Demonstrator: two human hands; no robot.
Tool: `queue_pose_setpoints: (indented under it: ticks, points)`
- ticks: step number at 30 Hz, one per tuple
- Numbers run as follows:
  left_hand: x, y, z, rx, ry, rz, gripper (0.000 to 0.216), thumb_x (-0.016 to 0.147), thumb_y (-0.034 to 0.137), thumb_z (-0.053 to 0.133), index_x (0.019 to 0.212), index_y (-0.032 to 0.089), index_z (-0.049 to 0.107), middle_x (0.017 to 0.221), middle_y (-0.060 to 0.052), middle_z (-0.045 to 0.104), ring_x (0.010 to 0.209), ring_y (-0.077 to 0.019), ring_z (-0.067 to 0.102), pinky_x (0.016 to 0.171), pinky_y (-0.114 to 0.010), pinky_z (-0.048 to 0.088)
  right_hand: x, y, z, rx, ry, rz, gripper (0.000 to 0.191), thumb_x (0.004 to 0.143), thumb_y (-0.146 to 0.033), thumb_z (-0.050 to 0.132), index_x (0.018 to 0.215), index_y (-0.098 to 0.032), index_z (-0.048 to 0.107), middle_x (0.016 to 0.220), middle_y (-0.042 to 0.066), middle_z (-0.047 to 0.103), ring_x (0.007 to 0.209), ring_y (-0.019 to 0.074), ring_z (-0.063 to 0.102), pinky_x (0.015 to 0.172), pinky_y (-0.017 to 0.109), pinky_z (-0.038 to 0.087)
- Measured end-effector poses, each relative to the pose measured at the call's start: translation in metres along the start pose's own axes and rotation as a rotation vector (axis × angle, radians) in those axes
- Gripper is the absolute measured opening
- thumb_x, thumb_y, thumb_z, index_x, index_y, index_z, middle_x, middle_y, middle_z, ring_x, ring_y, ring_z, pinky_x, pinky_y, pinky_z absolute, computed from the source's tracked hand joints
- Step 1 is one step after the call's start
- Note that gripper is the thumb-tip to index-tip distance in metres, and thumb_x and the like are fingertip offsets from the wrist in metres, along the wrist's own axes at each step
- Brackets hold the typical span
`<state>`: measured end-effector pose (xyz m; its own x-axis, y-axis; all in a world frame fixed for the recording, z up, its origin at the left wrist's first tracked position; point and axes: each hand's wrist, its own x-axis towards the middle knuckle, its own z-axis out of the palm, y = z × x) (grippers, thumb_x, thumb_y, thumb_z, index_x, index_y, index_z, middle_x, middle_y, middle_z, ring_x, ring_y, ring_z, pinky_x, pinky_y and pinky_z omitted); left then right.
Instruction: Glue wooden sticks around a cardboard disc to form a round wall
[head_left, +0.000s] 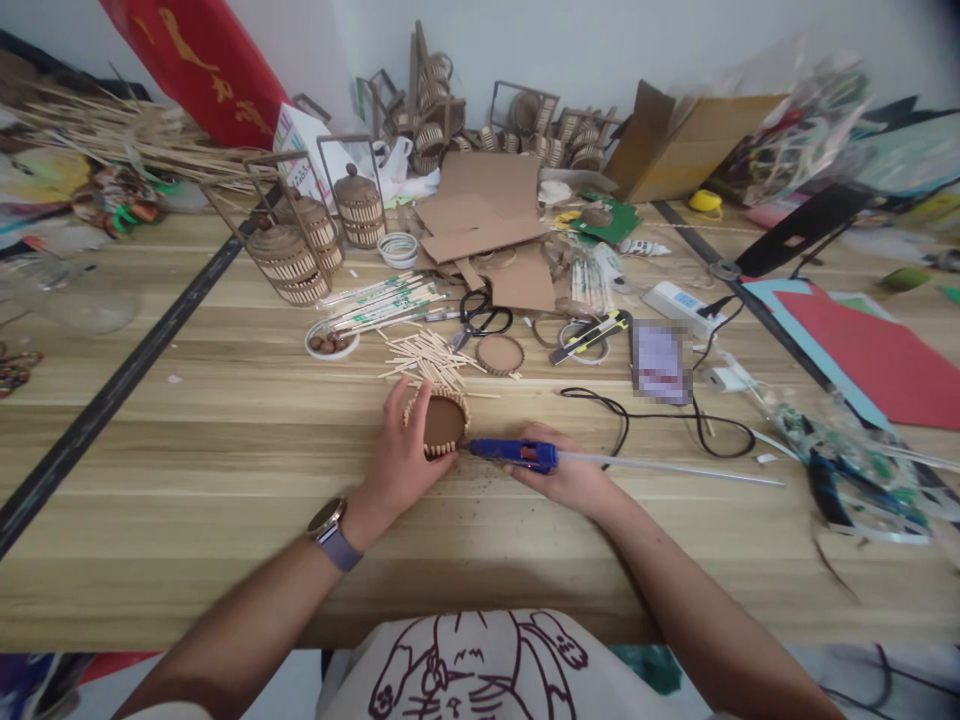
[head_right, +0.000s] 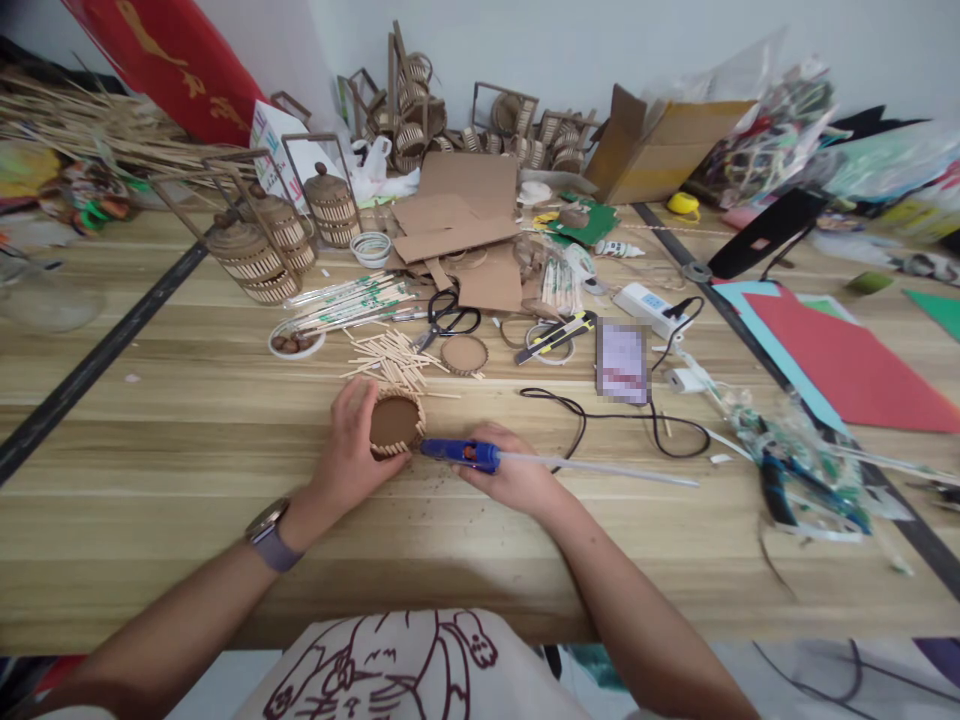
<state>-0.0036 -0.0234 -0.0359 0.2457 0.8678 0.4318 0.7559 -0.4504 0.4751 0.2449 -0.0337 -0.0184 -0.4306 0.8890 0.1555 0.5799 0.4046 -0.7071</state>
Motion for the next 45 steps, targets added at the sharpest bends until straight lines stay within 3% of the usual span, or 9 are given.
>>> queue_pose_setpoints:
  ticks: [29,34,37,42,45]
  points:
    - [0.0,-0.002,0.002,-0.007,-0.003,0.003,0.112,0.068,0.018,0.082,0.152,0.028,0.009,0.152,-0.02,0.024,0.143,-0.0417,0.029,0.111,-0.062,0.036,0.001,-0.003,0.002,-0.006,0.013,0.004,0.024,0.086,-0.04,0.061,0.071,-0.024,0.052,0.072,0.004,0.06,0.07,0.02,0.058,0.065,0.032,0.049]
    - [0.0,-0.002,0.001,-0.004,-0.012,0.002,0.114,0.067,0.019,0.084,0.152,0.027,0.009,0.151,-0.021,0.024,0.143,-0.0415,0.029,0.112,-0.061,0.036,0.0,-0.004,-0.003,0.092,0.032,0.127,0.023,0.083,-0.044,0.065,0.079,-0.021,0.061,0.08,0.006,0.067,0.076,0.0214,0.063,0.07,0.034,0.053]
    - [0.0,-0.002,0.001,-0.004,-0.012,0.001,0.114,0.066,0.019,0.084,0.152,0.026,0.01,0.152,-0.021,0.023,0.144,-0.0414,0.028,0.112,-0.061,0.036,0.0,-0.002,-0.019,0.258,-0.076,0.219,0.031,0.081,-0.048,0.067,0.094,-0.019,0.068,0.089,0.006,0.071,0.077,0.0204,0.065,0.071,0.032,0.054]
    - [0.0,-0.003,0.002,0.0,-0.016,-0.009,0.111,0.067,0.019,0.084,0.152,0.025,0.012,0.151,-0.021,0.024,0.144,-0.0413,0.027,0.112,-0.061,0.036,-0.003,0.003,-0.047,0.403,-0.476,0.443,0.05,0.076,-0.067,0.062,0.076,-0.017,0.065,0.066,0.002,0.064,0.054,0.0125,0.055,0.05,0.024,0.043]
    - [0.0,-0.004,0.002,-0.002,-0.016,-0.004,0.109,0.068,0.02,0.083,0.152,0.025,0.013,0.152,-0.021,0.024,0.144,-0.0407,0.027,0.113,-0.06,0.034,-0.004,0.001,-0.056,0.201,-0.469,0.549,0.056,0.08,-0.071,0.053,0.069,-0.017,0.061,0.06,0.001,0.06,0.051,0.0116,0.051,0.048,0.023,0.037]
